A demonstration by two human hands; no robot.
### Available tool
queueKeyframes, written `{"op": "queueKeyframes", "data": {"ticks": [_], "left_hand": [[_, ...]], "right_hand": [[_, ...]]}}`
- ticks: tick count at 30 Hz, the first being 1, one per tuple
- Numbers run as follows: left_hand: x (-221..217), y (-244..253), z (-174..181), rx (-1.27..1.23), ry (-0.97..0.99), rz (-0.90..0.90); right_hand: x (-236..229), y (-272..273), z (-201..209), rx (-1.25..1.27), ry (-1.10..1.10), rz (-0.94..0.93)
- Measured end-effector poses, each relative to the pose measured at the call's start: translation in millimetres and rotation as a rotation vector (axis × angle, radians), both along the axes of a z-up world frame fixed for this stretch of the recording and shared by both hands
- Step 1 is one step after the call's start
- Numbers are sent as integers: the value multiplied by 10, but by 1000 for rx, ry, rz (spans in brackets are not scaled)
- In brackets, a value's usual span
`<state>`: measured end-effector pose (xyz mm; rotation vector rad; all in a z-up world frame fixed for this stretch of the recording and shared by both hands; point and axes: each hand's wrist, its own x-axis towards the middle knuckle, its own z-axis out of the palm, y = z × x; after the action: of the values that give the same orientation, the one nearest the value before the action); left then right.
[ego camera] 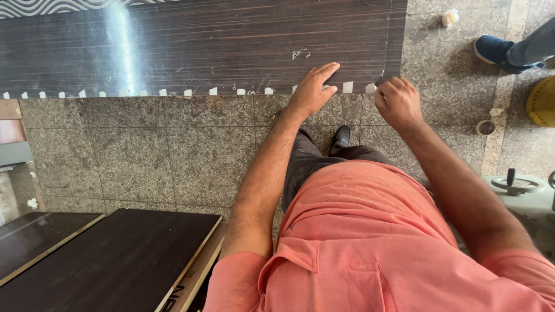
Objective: The person removes small white protective stickers from the edges of a large dark wood-patterned panel, then peels off a clear protective film from the panel surface. The person uses a pen to mark the panel and a scraper tool to assist in peeling the film.
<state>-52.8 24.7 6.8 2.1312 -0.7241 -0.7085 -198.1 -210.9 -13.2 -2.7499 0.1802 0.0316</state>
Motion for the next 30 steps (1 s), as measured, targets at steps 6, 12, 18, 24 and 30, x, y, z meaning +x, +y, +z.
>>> {"op": "queueKeyframes", "data": {"ticks": [6,12,18,24,30], "left_hand": [[-15,57,37,-18,-36,27],[-65,-103,64,-29,-155,0],[-185,-271,79,-49,-194,-22],[-172,-341,95,-55,-219,-37],[-146,-543,58,-69,-286,-118]], "right_hand": [[-302,-126,255,212,-323,-24],[-10,-70,379,385,-343,-195],[88,53,437,211,-219,-111],[40,198,371,-28,-234,10],[135,110,201,358,-139,-207]]}}
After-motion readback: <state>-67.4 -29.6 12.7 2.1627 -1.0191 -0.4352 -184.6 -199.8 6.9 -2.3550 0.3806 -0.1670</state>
